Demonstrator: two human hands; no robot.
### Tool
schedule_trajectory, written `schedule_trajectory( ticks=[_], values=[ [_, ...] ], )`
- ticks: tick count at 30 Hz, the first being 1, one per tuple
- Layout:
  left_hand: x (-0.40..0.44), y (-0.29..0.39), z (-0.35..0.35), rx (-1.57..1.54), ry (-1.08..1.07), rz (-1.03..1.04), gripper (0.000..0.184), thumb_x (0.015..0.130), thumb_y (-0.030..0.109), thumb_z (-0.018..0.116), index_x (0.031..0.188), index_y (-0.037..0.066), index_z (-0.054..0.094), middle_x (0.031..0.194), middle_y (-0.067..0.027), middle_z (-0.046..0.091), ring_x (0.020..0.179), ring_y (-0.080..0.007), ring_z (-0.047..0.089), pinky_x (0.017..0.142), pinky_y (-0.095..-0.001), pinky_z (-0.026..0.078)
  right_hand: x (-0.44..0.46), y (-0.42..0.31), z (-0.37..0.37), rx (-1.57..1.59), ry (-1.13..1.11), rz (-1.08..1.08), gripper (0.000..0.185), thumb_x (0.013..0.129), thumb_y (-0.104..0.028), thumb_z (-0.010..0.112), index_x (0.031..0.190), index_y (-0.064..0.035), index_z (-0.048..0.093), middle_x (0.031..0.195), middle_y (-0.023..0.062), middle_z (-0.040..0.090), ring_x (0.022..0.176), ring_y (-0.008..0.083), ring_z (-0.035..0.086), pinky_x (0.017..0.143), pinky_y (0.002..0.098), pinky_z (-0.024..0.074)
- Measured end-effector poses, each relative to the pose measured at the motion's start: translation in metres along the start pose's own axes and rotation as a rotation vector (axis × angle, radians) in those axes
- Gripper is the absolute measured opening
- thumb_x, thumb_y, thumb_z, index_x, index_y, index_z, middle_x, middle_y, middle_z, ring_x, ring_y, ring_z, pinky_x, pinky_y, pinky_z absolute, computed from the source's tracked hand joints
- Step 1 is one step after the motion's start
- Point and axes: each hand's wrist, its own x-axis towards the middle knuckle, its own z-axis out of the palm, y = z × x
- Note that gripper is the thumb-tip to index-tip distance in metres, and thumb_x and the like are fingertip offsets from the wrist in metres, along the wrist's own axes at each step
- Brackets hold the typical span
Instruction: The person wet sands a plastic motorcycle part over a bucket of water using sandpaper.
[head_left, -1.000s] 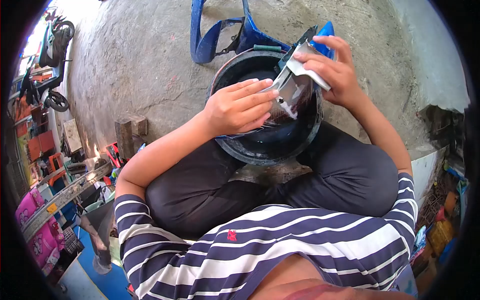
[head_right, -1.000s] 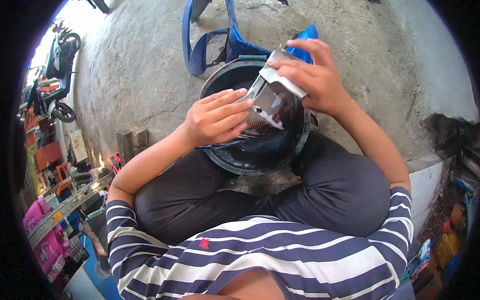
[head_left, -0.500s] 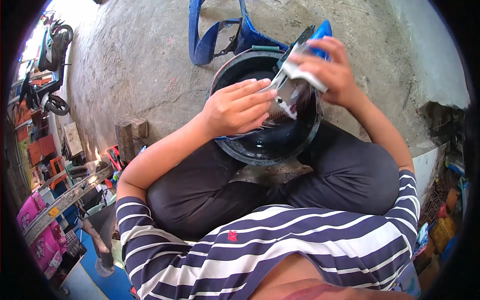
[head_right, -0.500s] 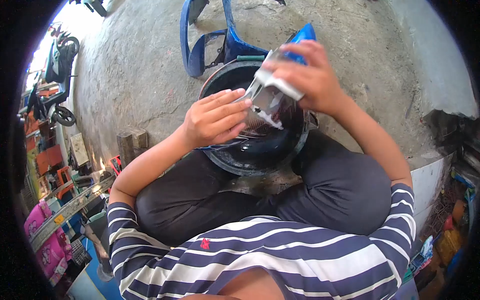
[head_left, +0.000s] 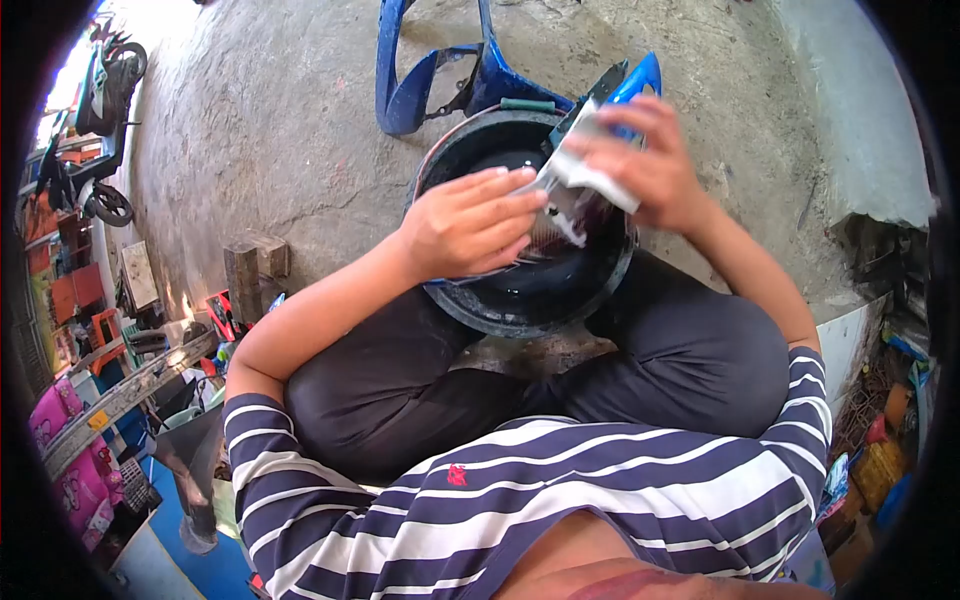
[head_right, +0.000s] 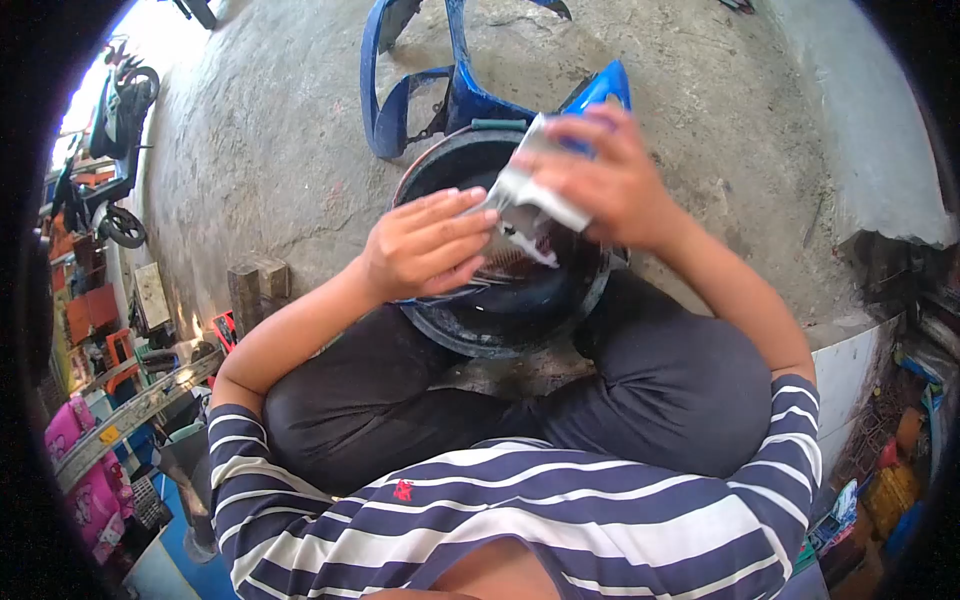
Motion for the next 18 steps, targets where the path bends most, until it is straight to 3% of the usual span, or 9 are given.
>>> schedule_trajectory(
  ticks=[2, 6, 10, 14, 18],
  values=[
    [0.004, 0.000, -0.003, -0.008, 0.007, -0.022, 0.023, 0.085, 0.012, 0.086, 0.105, 0.005, 0.078, 0.130, -0.0107, 0.079, 0.130, -0.0331, 0.073, 0.111, -0.0467, 0.059, 0.006, 0.008, -0.007, -0.040, 0.048, 0.041, 0.035, 0.082, -0.024, 0.083, 0.115, -0.0150, 0.073, 0.140, 0.0003, 0.077, 0.136, 0.0278, 0.062, 0.118, 0.0557, 0.0407],
    [-0.007, 0.004, 0.001, -0.020, -0.010, 0.002, 0.024, 0.087, 0.013, 0.086, 0.107, 0.005, 0.078, 0.134, -0.0099, 0.078, 0.134, -0.0326, 0.071, 0.111, -0.0464, 0.059, -0.005, -0.023, 0.007, 0.067, -0.056, -0.075, 0.037, 0.080, -0.024, 0.086, 0.114, -0.0173, 0.074, 0.140, -0.0019, 0.078, 0.135, 0.0293, 0.062, 0.113, 0.0551, 0.0413],
    [0.003, -0.002, -0.002, -0.007, 0.006, -0.007, 0.023, 0.084, 0.013, 0.086, 0.105, 0.005, 0.079, 0.130, -0.0108, 0.079, 0.130, -0.0335, 0.073, 0.111, -0.0462, 0.059, 0.008, 0.007, -0.004, -0.018, 0.082, 0.074, 0.032, 0.081, -0.021, 0.082, 0.112, -0.0145, 0.074, 0.140, -0.0002, 0.077, 0.133, 0.0282, 0.063, 0.117, 0.0542, 0.0412],
    [-0.007, 0.004, 0.001, -0.033, -0.003, 0.001, 0.023, 0.085, 0.013, 0.086, 0.106, 0.005, 0.079, 0.132, -0.0102, 0.078, 0.133, -0.0329, 0.072, 0.111, -0.0464, 0.059, -0.006, -0.023, 0.006, 0.123, -0.063, -0.078, 0.040, 0.076, -0.021, 0.086, 0.114, -0.0158, 0.073, 0.142, -0.0009, 0.077, 0.137, 0.0301, 0.062, 0.112, 0.0545, 0.0416],
    [0.002, -0.001, -0.001, -0.004, 0.008, -0.004, 0.023, 0.083, 0.013, 0.086, 0.104, 0.005, 0.078, 0.128, -0.0108, 0.079, 0.130, -0.0337, 0.074, 0.110, -0.0465, 0.059, 0.008, 0.006, -0.009, -0.025, 0.032, -0.010, 0.035, 0.079, -0.014, 0.083, 0.112, -0.0135, 0.073, 0.141, 0.0024, 0.077, 0.137, 0.0311, 0.062, 0.110, 0.0545, 0.0448]
  ],
)
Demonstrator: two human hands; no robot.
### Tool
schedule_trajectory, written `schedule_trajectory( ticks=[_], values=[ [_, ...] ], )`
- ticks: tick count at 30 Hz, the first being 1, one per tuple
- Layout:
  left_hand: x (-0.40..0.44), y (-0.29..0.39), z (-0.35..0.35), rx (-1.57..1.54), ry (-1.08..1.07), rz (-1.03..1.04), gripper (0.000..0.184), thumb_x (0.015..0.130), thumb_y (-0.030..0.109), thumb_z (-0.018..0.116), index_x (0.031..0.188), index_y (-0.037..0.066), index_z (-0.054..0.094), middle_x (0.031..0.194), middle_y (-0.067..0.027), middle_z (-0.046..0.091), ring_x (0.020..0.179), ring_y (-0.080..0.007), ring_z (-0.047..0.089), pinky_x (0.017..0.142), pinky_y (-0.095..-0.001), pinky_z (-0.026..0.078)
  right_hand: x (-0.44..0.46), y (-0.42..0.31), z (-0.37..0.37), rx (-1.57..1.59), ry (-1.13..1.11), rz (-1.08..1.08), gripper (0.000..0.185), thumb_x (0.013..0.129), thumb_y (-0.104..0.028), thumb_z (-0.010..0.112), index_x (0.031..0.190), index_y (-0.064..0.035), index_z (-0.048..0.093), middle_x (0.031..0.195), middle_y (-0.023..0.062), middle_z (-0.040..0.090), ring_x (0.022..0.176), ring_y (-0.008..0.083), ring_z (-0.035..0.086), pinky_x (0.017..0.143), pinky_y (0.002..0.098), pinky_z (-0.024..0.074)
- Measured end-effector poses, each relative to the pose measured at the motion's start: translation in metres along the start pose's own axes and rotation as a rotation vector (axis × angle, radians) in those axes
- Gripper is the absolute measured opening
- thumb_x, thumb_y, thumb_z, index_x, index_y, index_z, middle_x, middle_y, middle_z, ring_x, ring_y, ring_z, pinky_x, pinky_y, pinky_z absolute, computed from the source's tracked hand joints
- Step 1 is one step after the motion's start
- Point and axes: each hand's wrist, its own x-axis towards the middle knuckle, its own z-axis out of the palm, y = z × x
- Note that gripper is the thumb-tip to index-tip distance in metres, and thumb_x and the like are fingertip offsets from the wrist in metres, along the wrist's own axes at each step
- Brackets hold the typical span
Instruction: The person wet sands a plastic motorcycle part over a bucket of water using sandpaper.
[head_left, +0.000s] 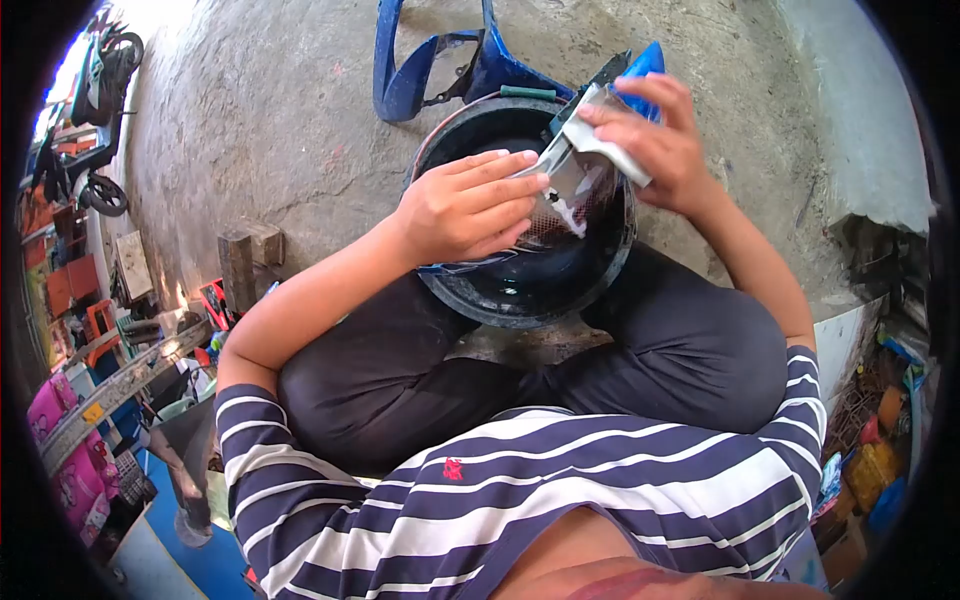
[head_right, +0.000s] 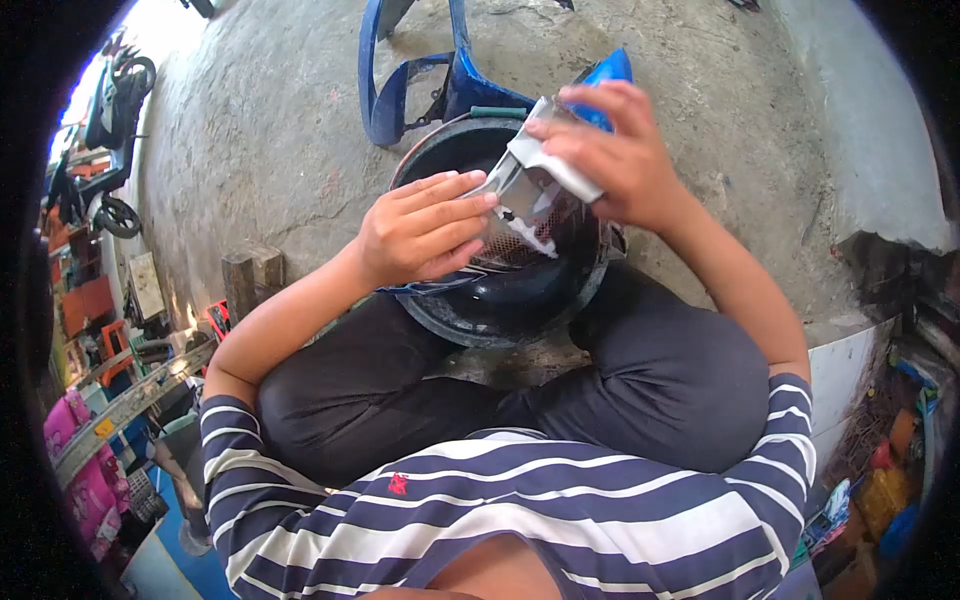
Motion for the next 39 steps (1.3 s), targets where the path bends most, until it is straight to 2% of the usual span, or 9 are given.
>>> schedule_trajectory(
  ticks=[4, 9, 12, 17, 20, 25, 32, 35, 39],
  values=[
    [-0.006, 0.006, 0.001, -0.021, -0.015, 0.002, 0.022, 0.086, 0.013, 0.086, 0.105, 0.005, 0.079, 0.132, -0.0102, 0.078, 0.133, -0.0332, 0.072, 0.111, -0.0468, 0.059, -0.008, -0.022, 0.015, 0.087, -0.075, -0.176, 0.032, 0.085, -0.021, 0.081, 0.115, -0.0133, 0.072, 0.143, 0.0030, 0.076, 0.136, 0.0303, 0.062, 0.118, 0.0573, 0.0417],
    [-0.001, 0.001, 0.000, 0.003, -0.002, -0.002, 0.023, 0.084, 0.012, 0.086, 0.104, 0.005, 0.078, 0.128, -0.0101, 0.079, 0.130, -0.0335, 0.074, 0.110, -0.0463, 0.060, -0.006, -0.011, 0.011, 0.073, -0.008, 0.003, 0.032, 0.085, -0.019, 0.081, 0.115, -0.0143, 0.071, 0.144, -0.0007, 0.076, 0.138, 0.0313, 0.061, 0.115, 0.0545, 0.0426],
    [-0.007, 0.005, 0.002, -0.028, 0.004, 0.004, 0.022, 0.085, 0.012, 0.086, 0.104, 0.006, 0.078, 0.130, -0.0097, 0.079, 0.130, -0.0336, 0.073, 0.110, -0.0466, 0.060, -0.011, -0.016, 0.012, 0.102, -0.093, -0.126, 0.034, 0.086, -0.020, 0.078, 0.119, -0.0149, 0.072, 0.145, -0.0007, 0.075, 0.140, 0.0305, 0.061, 0.117, 0.0540, 0.0417],
    [0.000, -0.002, 0.000, -0.006, 0.009, 0.006, 0.024, 0.084, 0.011, 0.086, 0.105, 0.004, 0.078, 0.128, -0.0113, 0.079, 0.129, -0.0338, 0.074, 0.109, -0.0469, 0.060, -0.006, -0.011, 0.011, 0.111, 0.000, 0.042, 0.039, 0.081, -0.017, 0.083, 0.119, -0.0148, 0.074, 0.144, -0.0005, 0.076, 0.137, 0.0319, 0.062, 0.113, 0.0540, 0.0429],
    [-0.006, 0.004, 0.003, -0.029, 0.013, 0.005, 0.021, 0.085, 0.012, 0.086, 0.104, 0.005, 0.078, 0.128, -0.0111, 0.079, 0.127, -0.0340, 0.075, 0.108, -0.0467, 0.061, -0.013, -0.015, 0.012, 0.136, -0.108, -0.142, 0.038, 0.083, -0.018, 0.083, 0.120, -0.0153, 0.075, 0.146, -0.0010, 0.075, 0.139, 0.0305, 0.060, 0.117, 0.0545, 0.0408],
    [0.000, -0.002, 0.000, 0.000, 0.015, 0.000, 0.020, 0.086, 0.013, 0.085, 0.103, 0.005, 0.077, 0.129, -0.0103, 0.079, 0.130, -0.0327, 0.073, 0.109, -0.0455, 0.060, -0.005, -0.013, 0.012, 0.068, -0.014, 0.026, 0.036, 0.082, -0.022, 0.084, 0.115, -0.0166, 0.074, 0.143, -0.0034, 0.076, 0.137, 0.0296, 0.062, 0.112, 0.0541, 0.0421],
    [-0.001, -0.003, 0.001, -0.012, 0.010, -0.010, 0.020, 0.085, 0.012, 0.086, 0.102, 0.006, 0.078, 0.129, -0.0100, 0.079, 0.130, -0.0329, 0.074, 0.109, -0.0456, 0.060, -0.007, -0.005, 0.011, -0.018, 0.014, 0.039, 0.037, 0.081, -0.019, 0.085, 0.115, -0.0165, 0.072, 0.143, -0.0029, 0.076, 0.141, 0.0293, 0.059, 0.112, 0.0556, 0.0422],
    [-0.008, 0.002, 0.005, -0.029, 0.018, -0.002, 0.019, 0.086, 0.011, 0.085, 0.103, 0.005, 0.078, 0.132, -0.0096, 0.078, 0.133, -0.0330, 0.072, 0.110, -0.0464, 0.059, -0.012, -0.023, 0.011, 0.043, -0.106, -0.106, 0.039, 0.080, -0.019, 0.085, 0.116, -0.0163, 0.071, 0.144, -0.0011, 0.076, 0.142, 0.0307, 0.059, 0.117, 0.0565, 0.0403],
    [-0.001, -0.001, 0.001, -0.022, 0.015, -0.008, 0.020, 0.085, 0.009, 0.085, 0.103, 0.005, 0.078, 0.129, -0.0106, 0.079, 0.130, -0.0335, 0.073, 0.109, -0.0460, 0.060, -0.003, 0.005, -0.007, -0.042, -0.058, 0.065, 0.039, 0.080, -0.015, 0.083, 0.118, -0.0177, 0.072, 0.147, -0.0009, 0.074, 0.142, 0.0299, 0.059, 0.118, 0.0572, 0.0381]
  ],
)
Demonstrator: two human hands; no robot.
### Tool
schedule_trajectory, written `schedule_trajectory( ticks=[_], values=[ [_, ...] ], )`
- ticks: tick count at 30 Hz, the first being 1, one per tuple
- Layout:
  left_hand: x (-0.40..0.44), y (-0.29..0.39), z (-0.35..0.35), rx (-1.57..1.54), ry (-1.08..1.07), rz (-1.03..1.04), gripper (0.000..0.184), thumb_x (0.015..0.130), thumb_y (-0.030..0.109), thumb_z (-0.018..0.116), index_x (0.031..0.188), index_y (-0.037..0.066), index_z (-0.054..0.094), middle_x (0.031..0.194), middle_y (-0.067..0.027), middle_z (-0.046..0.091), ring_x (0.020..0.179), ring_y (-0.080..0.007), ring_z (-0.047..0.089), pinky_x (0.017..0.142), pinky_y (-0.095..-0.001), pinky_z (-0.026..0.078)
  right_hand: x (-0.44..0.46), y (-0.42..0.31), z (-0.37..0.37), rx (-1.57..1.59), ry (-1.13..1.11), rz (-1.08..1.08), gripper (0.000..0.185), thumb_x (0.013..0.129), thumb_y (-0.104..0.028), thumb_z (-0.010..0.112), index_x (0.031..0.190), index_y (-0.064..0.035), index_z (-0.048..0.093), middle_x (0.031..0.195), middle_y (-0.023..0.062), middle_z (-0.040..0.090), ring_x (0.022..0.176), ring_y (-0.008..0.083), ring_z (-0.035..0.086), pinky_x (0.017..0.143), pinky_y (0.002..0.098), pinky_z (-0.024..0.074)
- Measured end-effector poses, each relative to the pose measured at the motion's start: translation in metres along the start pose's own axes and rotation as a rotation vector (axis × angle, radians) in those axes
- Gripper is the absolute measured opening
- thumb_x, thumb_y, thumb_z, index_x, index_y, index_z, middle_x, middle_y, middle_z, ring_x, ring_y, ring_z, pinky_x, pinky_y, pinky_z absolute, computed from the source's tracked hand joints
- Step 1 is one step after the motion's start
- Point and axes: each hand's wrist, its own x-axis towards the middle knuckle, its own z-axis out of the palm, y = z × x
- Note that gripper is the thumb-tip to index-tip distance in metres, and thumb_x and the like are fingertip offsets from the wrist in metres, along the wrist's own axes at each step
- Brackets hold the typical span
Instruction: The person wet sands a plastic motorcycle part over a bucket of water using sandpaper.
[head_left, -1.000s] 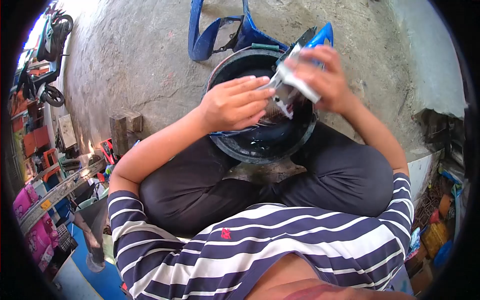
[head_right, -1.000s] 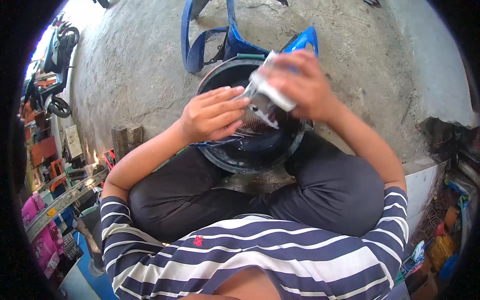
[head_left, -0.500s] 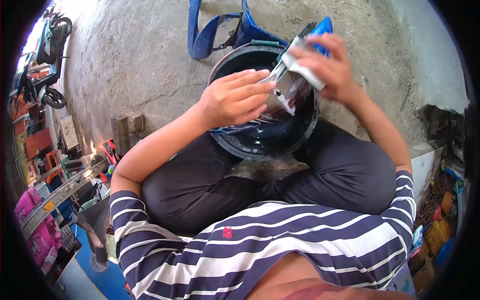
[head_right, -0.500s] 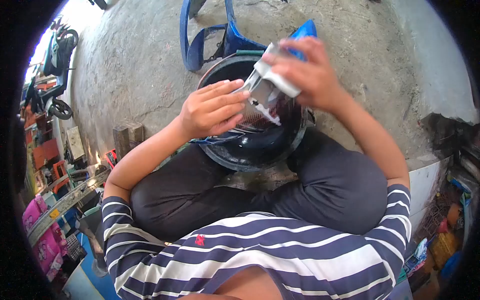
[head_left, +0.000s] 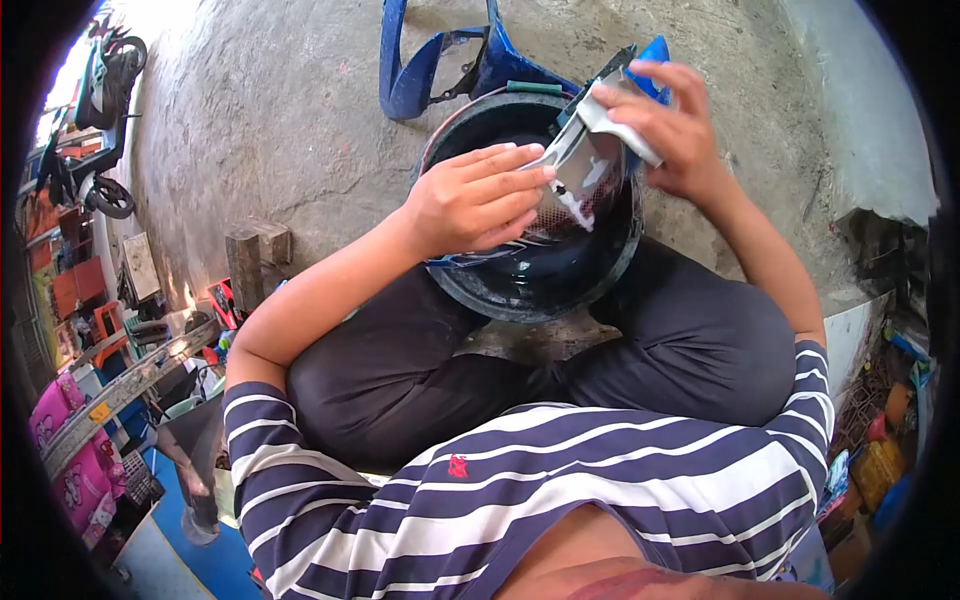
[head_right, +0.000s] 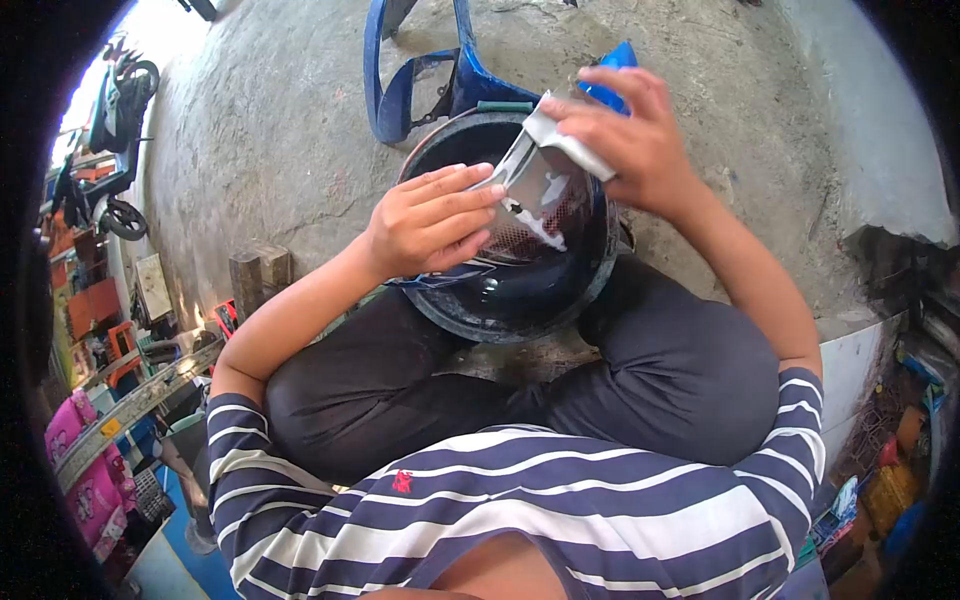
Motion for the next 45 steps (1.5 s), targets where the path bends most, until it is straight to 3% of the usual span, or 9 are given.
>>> schedule_trajectory(
  ticks=[7, 14, 16, 19, 20, 28, 32, 35, 45],
  values=[
    [-0.004, 0.001, 0.002, -0.008, -0.010, 0.005, 0.020, 0.086, 0.009, 0.085, 0.104, 0.004, 0.078, 0.129, -0.0108, 0.079, 0.130, -0.0342, 0.073, 0.110, -0.0467, 0.059, -0.004, 0.004, 0.005, 0.000, 0.070, 0.032, 0.038, 0.080, -0.019, 0.083, 0.117, -0.0161, 0.074, 0.146, -0.0009, 0.075, 0.139, 0.0316, 0.060, 0.114, 0.0533, 0.0431],
    [-0.010, 0.002, 0.005, -0.008, -0.007, 0.024, 0.025, 0.085, 0.008, 0.085, 0.108, 0.003, 0.078, 0.129, -0.0106, 0.079, 0.130, -0.0338, 0.073, 0.108, -0.0471, 0.060, -0.013, -0.012, 0.013, 0.008, -0.033, -0.160, 0.026, 0.094, -0.022, 0.079, 0.117, -0.0132, 0.070, 0.142, 0.0032, 0.077, 0.144, 0.0342, 0.058, 0.119, 0.0580, 0.0397],
    [-0.007, 0.003, 0.005, 0.001, 0.013, 0.010, 0.021, 0.084, 0.008, 0.086, 0.103, 0.004, 0.078, 0.129, -0.0107, 0.079, 0.130, -0.0338, 0.074, 0.108, -0.0469, 0.061, -0.005, -0.004, 0.002, 0.011, -0.001, 0.008, 0.032, 0.090, -0.019, 0.082, 0.120, -0.0143, 0.070, 0.144, 0.0034, 0.077, 0.144, 0.0348, 0.058, 0.118, 0.0583, 0.0399],
    [-0.011, 0.002, 0.006, 0.000, -0.001, 0.018, 0.026, 0.084, 0.008, 0.086, 0.109, 0.004, 0.078, 0.130, -0.0105, 0.079, 0.130, -0.0339, 0.073, 0.109, -0.0469, 0.060, -0.010, -0.028, 0.023, 0.134, 0.058, -0.067, 0.039, 0.080, -0.019, 0.085, 0.117, -0.0161, 0.072, 0.147, -0.0027, 0.075, 0.143, 0.0312, 0.059, 0.117, 0.0567, 0.0388],
    [-0.012, 0.002, 0.005, -0.004, -0.014, 0.026, 0.029, 0.084, 0.008, 0.086, 0.111, 0.003, 0.078, 0.130, -0.0104, 0.079, 0.131, -0.0339, 0.073, 0.109, -0.0471, 0.060, -0.013, -0.034, 0.015, 0.122, -0.084, -0.118, 0.039, 0.082, -0.020, 0.086, 0.118, -0.0170, 0.071, 0.147, -0.0026, 0.074, 0.143, 0.0314, 0.058, 0.116, 0.0561, 0.0388],
    [-0.011, 0.003, 0.004, -0.006, -0.018, 0.024, 0.028, 0.084, 0.008, 0.085, 0.111, 0.003, 0.079, 0.130, -0.0107, 0.079, 0.130, -0.0334, 0.073, 0.109, -0.0466, 0.060, -0.012, -0.034, 0.013, 0.171, -0.116, -0.119, 0.030, 0.085, -0.020, 0.083, 0.112, -0.0147, 0.072, 0.144, -0.0018, 0.076, 0.141, 0.0312, 0.059, 0.115, 0.0547, 0.0404],
    [-0.005, 0.002, 0.005, 0.005, 0.021, 0.009, 0.021, 0.084, 0.009, 0.085, 0.103, 0.004, 0.078, 0.129, -0.0116, 0.079, 0.130, -0.0337, 0.074, 0.109, -0.0468, 0.060, 0.001, -0.003, 0.009, 0.125, 0.088, 0.053, 0.030, 0.085, -0.023, 0.083, 0.114, -0.0159, 0.074, 0.142, -0.0032, 0.077, 0.140, 0.0308, 0.060, 0.115, 0.0538, 0.0401],
    [-0.010, 0.001, 0.004, -0.002, -0.005, 0.016, 0.025, 0.084, 0.009, 0.085, 0.108, 0.004, 0.078, 0.129, -0.0106, 0.079, 0.130, -0.0337, 0.073, 0.109, -0.0471, 0.061, -0.014, -0.030, 0.019, 0.101, -0.050, -0.141, 0.027, 0.091, -0.024, 0.080, 0.115, -0.0137, 0.073, 0.142, 0.0026, 0.078, 0.142, 0.0354, 0.059, 0.118, 0.0582, 0.0397],
    [-0.012, -0.001, 0.005, 0.028, -0.024, 0.031, 0.027, 0.088, 0.014, 0.083, 0.113, 0.004, 0.077, 0.133, -0.0084, 0.077, 0.132, -0.0312, 0.072, 0.112, -0.0445, 0.059, -0.009, -0.016, 0.014, 0.050, -0.023, -0.104, 0.034, 0.082, -0.022, 0.082, 0.115, -0.0166, 0.072, 0.148, -0.0011, 0.074, 0.145, 0.0313, 0.057, 0.120, 0.0579, 0.0358]
  ],
)
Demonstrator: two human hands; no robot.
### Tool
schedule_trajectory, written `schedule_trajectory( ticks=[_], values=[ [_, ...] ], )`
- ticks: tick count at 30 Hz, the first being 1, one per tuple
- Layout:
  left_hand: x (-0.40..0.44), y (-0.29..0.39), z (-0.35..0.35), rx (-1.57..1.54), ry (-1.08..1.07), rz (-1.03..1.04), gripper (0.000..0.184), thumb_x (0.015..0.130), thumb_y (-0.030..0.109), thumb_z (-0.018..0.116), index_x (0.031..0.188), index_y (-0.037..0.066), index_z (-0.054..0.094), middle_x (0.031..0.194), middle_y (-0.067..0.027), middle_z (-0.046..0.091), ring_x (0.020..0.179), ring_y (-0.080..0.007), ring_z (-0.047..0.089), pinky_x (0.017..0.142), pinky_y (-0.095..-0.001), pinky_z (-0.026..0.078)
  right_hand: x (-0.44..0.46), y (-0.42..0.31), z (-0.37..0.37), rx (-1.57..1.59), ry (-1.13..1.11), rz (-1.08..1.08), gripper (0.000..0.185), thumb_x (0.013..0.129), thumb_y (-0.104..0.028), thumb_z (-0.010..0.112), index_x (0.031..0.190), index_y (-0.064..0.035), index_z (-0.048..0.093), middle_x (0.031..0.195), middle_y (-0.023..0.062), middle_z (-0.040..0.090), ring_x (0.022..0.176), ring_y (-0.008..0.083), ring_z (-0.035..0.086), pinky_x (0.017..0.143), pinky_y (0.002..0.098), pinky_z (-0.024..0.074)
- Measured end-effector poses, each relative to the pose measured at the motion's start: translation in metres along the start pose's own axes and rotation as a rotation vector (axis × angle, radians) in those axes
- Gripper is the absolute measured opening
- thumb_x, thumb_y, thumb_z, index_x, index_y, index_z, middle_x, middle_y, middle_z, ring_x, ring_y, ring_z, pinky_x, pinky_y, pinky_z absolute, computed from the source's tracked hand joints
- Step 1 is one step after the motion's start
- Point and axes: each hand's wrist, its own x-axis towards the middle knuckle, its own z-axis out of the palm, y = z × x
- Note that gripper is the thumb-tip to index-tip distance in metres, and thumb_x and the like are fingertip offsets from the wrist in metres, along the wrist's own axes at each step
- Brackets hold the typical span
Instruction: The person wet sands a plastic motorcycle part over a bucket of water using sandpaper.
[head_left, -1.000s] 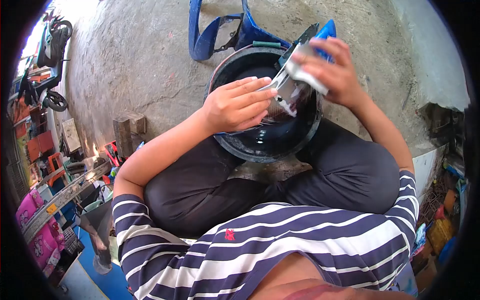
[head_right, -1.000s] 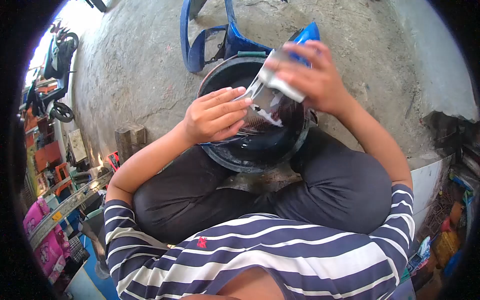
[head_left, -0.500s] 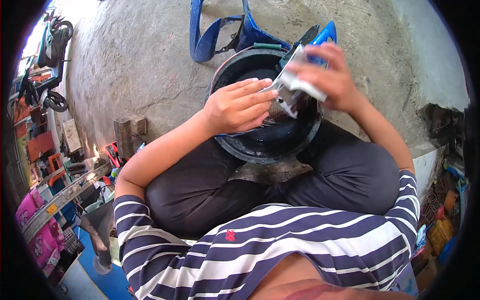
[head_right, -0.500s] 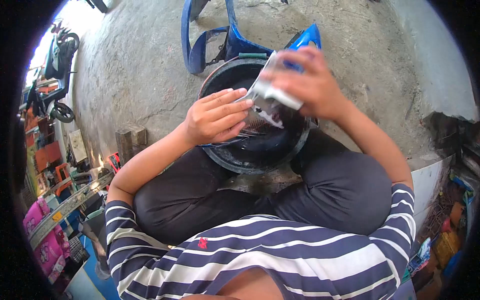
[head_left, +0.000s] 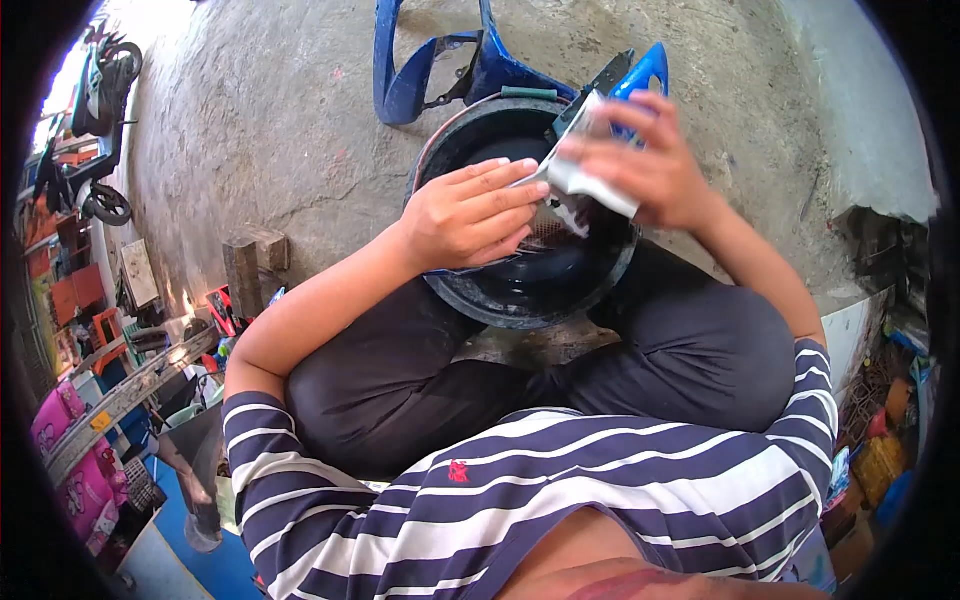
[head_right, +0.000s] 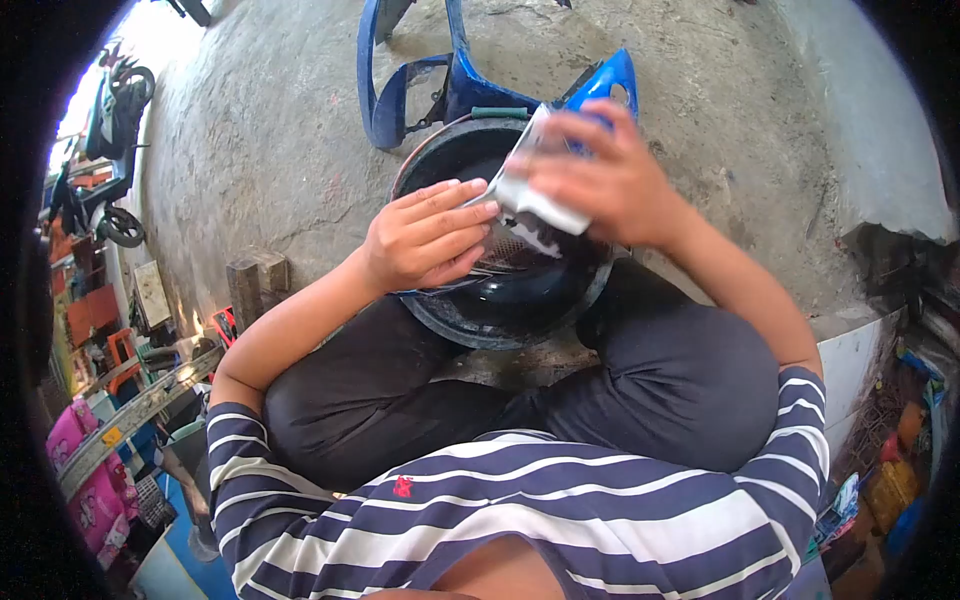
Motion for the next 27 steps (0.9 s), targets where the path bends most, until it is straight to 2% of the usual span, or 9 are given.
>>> schedule_trajectory(
  ticks=[2, 6, 10, 14, 18, 21, 22, 26, 27],
  values=[
    [0.003, 0.001, 0.001, -0.012, 0.021, -0.018, 0.024, 0.087, 0.014, 0.083, 0.109, 0.006, 0.077, 0.134, -0.0084, 0.077, 0.133, -0.0309, 0.071, 0.112, -0.0442, 0.059, 0.004, 0.014, -0.012, -0.042, 0.018, 0.107, 0.036, 0.081, -0.021, 0.082, 0.115, -0.0168, 0.072, 0.149, -0.0007, 0.073, 0.144, 0.0310, 0.058, 0.121, 0.0562, 0.0361],
    [0.000, 0.002, 0.000, -0.006, 0.011, -0.011, 0.026, 0.088, 0.013, 0.083, 0.112, 0.005, 0.077, 0.135, -0.0083, 0.077, 0.133, -0.0307, 0.071, 0.112, -0.0442, 0.059, 0.000, -0.019, 0.004, 0.082, -0.039, -0.026, 0.040, 0.078, -0.018, 0.085, 0.116, -0.0163, 0.072, 0.147, -0.0001, 0.075, 0.143, 0.0334, 0.059, 0.116, 0.0529, 0.0399],
    [0.003, 0.002, 0.001, -0.018, 0.025, -0.017, 0.024, 0.086, 0.010, 0.084, 0.109, 0.004, 0.077, 0.132, -0.0102, 0.078, 0.132, -0.0327, 0.072, 0.110, -0.0462, 0.059, 0.005, 0.018, -0.013, -0.060, 0.081, 0.109, 0.039, 0.077, -0.016, 0.084, 0.115, -0.0147, 0.072, 0.148, -0.0004, 0.074, 0.142, 0.0326, 0.059, 0.118, 0.0533, 0.0407],
    [0.002, 0.004, -0.002, -0.023, 0.017, -0.009, 0.026, 0.085, 0.009, 0.084, 0.110, 0.004, 0.078, 0.131, -0.0109, 0.079, 0.131, -0.0341, 0.073, 0.110, -0.0476, 0.060, 0.002, -0.014, 0.000, 0.037, -0.054, -0.074, 0.038, 0.081, -0.021, 0.086, 0.115, -0.0161, 0.071, 0.148, -0.0019, 0.074, 0.142, 0.0326, 0.059, 0.115, 0.0551, 0.0398],
    [0.004, 0.002, 0.000, -0.010, 0.023, -0.013, 0.024, 0.086, 0.012, 0.084, 0.109, 0.005, 0.078, 0.132, -0.0088, 0.078, 0.132, -0.0318, 0.072, 0.111, -0.0458, 0.059, 0.009, 0.015, -0.014, -0.037, 0.051, 0.082, 0.033, 0.081, -0.016, 0.082, 0.113, -0.0167, 0.071, 0.148, -0.0005, 0.074, 0.142, 0.0319, 0.060, 0.118, 0.0570, 0.0389],
    [0.003, 0.003, 0.001, 0.004, 0.026, -0.016, 0.023, 0.087, 0.013, 0.084, 0.107, 0.006, 0.078, 0.132, -0.0082, 0.078, 0.132, -0.0307, 0.072, 0.112, -0.0449, 0.059, 0.001, -0.008, 0.005, 0.076, 0.023, -0.013, 0.037, 0.085, -0.019, 0.085, 0.119, -0.0144, 0.073, 0.141, 0.0034, 0.078, 0.141, 0.0332, 0.060, 0.115, 0.0562, 0.0422],
    [0.000, 0.003, 0.001, -0.006, 0.011, -0.008, 0.024, 0.087, 0.013, 0.084, 0.109, 0.005, 0.078, 0.132, -0.0082, 0.078, 0.133, -0.0308, 0.072, 0.112, -0.0450, 0.059, 0.004, -0.018, 0.005, 0.088, -0.073, -0.094, 0.036, 0.081, -0.019, 0.087, 0.114, -0.0170, 0.072, 0.145, 0.0004, 0.076, 0.142, 0.0329, 0.059, 0.114, 0.0557, 0.0402],
    [0.003, 0.003, 0.000, -0.005, 0.016, -0.013, 0.022, 0.087, 0.013, 0.084, 0.107, 0.006, 0.077, 0.133, -0.0086, 0.077, 0.133, -0.0307, 0.072, 0.112, -0.0448, 0.059, 0.010, 0.018, -0.012, 0.069, 0.094, 0.143, 0.035, 0.082, -0.012, 0.084, 0.115, -0.0165, 0.072, 0.145, 0.0002, 0.075, 0.143, 0.0315, 0.059, 0.119, 0.0570, 0.0387],
    [0.004, 0.003, 0.001, 0.003, 0.035, -0.024, 0.021, 0.087, 0.014, 0.084, 0.105, 0.007, 0.077, 0.133, -0.0086, 0.077, 0.133, -0.0307, 0.072, 0.112, -0.0447, 0.059, 0.008, 0.013, -0.005, 0.094, 0.085, 0.111, 0.036, 0.082, -0.012, 0.084, 0.115, -0.0164, 0.073, 0.145, 0.0000, 0.075, 0.143, 0.0314, 0.059, 0.118, 0.0565, 0.0390]
  ],
)
